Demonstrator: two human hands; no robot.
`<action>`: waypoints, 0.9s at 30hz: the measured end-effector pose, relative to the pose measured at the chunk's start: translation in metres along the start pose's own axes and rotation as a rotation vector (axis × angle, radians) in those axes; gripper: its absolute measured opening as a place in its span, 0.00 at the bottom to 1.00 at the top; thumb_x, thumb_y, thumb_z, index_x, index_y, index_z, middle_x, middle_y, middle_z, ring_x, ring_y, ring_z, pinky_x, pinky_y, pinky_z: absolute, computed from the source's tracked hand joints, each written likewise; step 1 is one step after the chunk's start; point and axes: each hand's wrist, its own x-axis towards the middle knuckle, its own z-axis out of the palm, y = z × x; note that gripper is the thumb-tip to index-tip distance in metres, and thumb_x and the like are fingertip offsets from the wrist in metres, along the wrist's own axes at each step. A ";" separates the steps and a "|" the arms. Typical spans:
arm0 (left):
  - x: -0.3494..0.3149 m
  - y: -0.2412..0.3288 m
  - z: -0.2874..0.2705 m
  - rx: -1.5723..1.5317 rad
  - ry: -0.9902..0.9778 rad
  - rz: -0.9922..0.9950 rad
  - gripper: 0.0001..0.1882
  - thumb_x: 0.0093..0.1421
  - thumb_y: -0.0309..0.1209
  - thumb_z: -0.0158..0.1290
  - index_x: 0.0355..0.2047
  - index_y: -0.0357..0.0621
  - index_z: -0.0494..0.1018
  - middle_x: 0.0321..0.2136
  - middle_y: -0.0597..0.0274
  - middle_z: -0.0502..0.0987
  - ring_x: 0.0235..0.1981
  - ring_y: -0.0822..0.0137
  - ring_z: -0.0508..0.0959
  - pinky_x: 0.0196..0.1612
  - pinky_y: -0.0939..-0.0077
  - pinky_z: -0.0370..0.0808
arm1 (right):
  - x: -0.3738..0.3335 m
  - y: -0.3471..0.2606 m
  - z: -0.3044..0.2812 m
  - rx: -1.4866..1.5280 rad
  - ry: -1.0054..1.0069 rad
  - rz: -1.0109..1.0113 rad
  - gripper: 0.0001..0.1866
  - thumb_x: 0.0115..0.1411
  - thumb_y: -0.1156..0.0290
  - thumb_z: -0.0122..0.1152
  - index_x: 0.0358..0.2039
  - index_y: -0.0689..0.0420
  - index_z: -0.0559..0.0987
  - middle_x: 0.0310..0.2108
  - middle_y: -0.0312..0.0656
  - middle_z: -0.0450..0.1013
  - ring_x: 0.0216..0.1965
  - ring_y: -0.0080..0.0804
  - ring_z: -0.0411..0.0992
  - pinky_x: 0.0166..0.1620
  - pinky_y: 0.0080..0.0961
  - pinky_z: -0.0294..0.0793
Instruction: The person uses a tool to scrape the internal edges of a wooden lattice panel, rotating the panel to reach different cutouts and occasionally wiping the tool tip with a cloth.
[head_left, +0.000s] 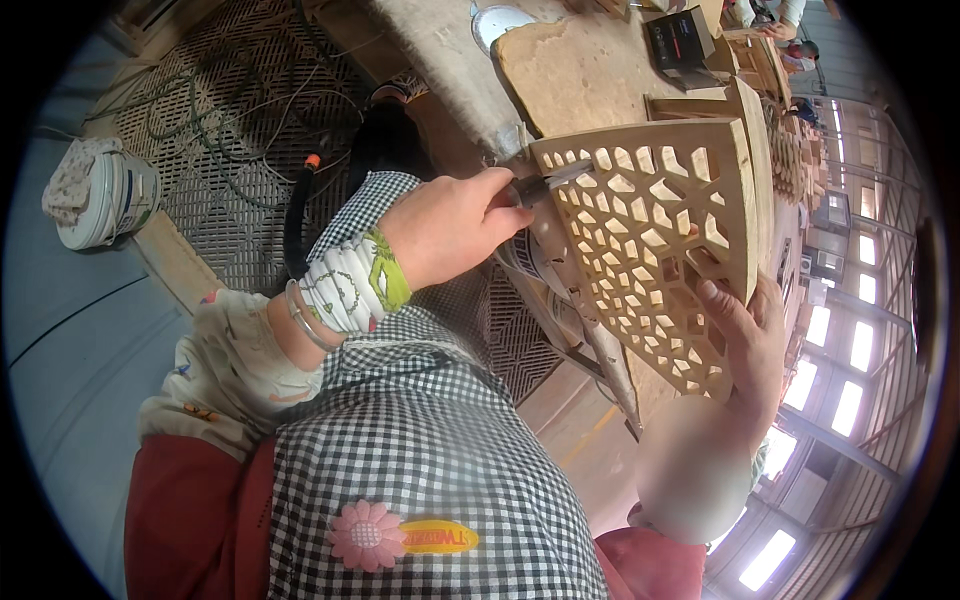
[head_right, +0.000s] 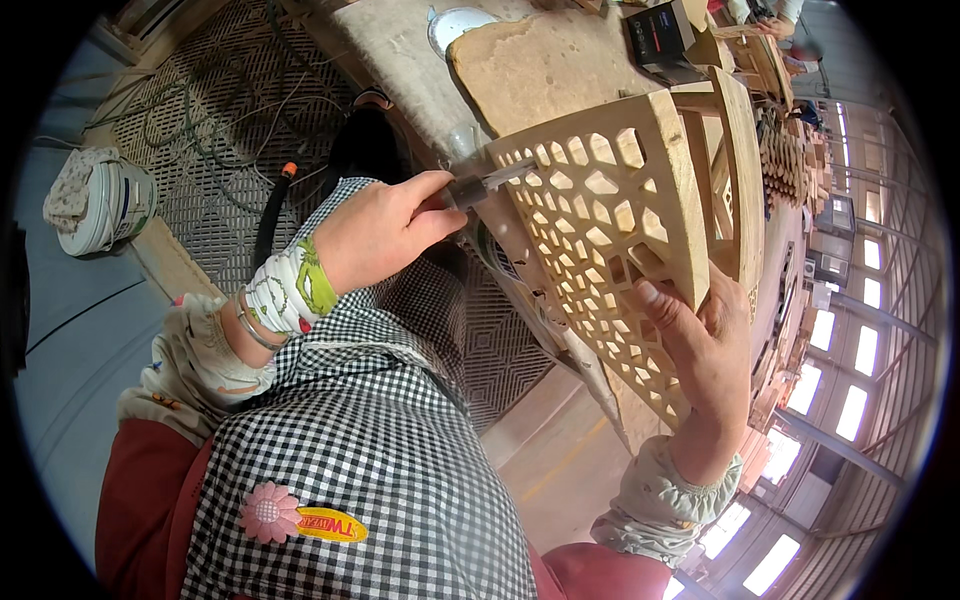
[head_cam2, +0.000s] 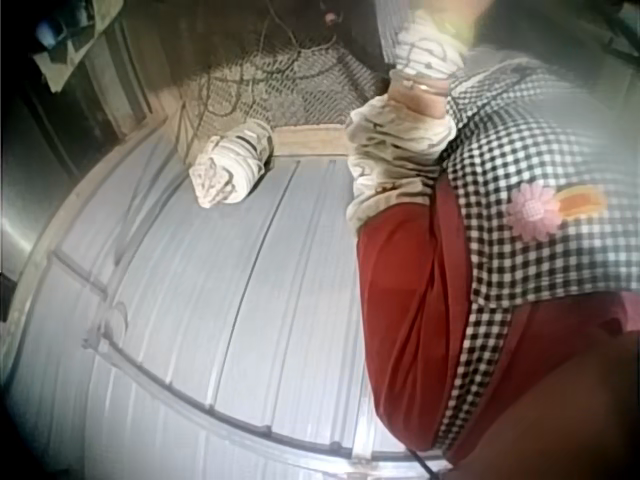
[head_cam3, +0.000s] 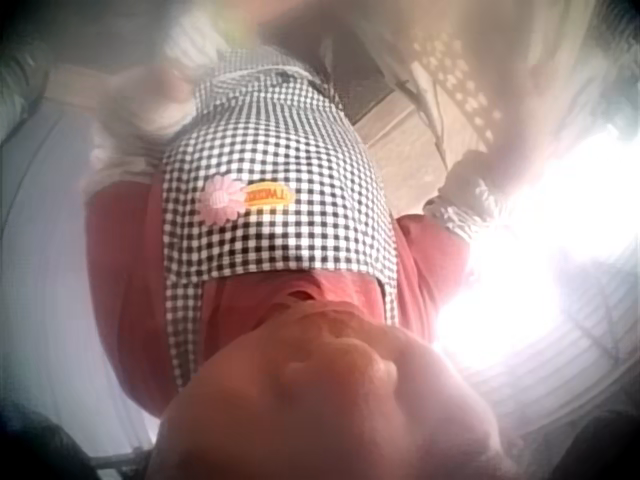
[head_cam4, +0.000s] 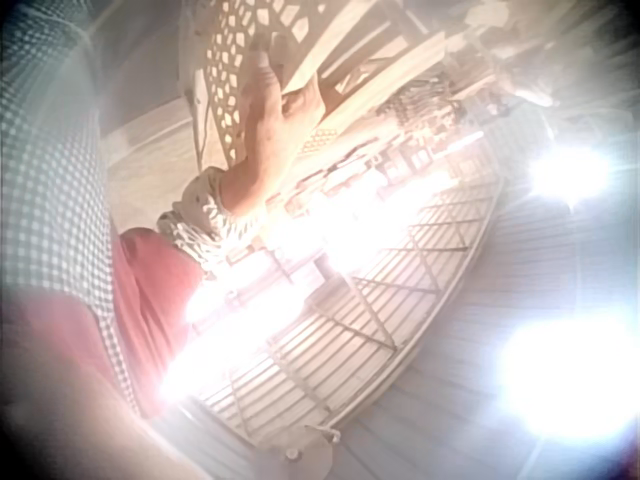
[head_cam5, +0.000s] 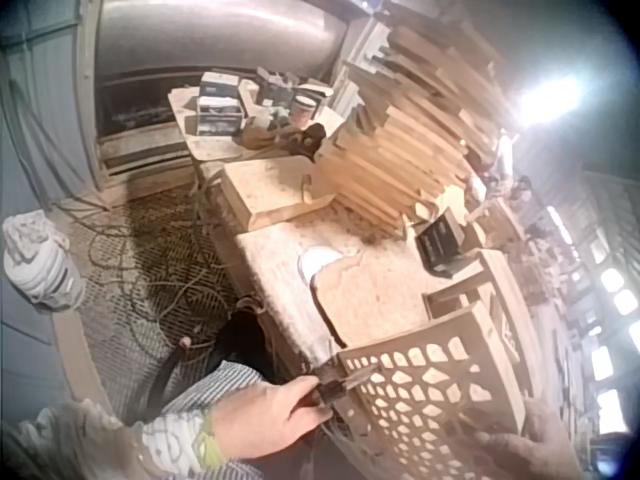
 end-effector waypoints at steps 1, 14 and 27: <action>-0.001 0.003 -0.001 0.009 -0.005 -0.021 0.20 0.69 0.45 0.54 0.50 0.41 0.77 0.27 0.46 0.82 0.31 0.47 0.84 0.34 0.60 0.78 | 0.001 0.002 -0.001 -0.007 -0.002 -0.013 0.22 0.64 0.62 0.71 0.49 0.68 0.83 0.31 0.38 0.81 0.30 0.21 0.73 0.34 0.21 0.71; -0.004 -0.001 0.000 -0.041 -0.012 -0.025 0.20 0.68 0.41 0.55 0.51 0.38 0.76 0.25 0.48 0.81 0.27 0.50 0.83 0.31 0.63 0.76 | 0.001 -0.007 -0.002 -0.075 -0.030 0.014 0.22 0.64 0.60 0.72 0.49 0.67 0.83 0.27 0.36 0.79 0.26 0.19 0.69 0.31 0.21 0.68; -0.010 -0.003 -0.002 0.100 0.043 -0.031 0.24 0.68 0.42 0.56 0.54 0.34 0.74 0.30 0.47 0.83 0.31 0.48 0.84 0.34 0.62 0.79 | 0.001 0.005 0.001 0.006 0.012 -0.049 0.22 0.64 0.62 0.72 0.51 0.67 0.83 0.33 0.38 0.81 0.30 0.20 0.73 0.34 0.21 0.71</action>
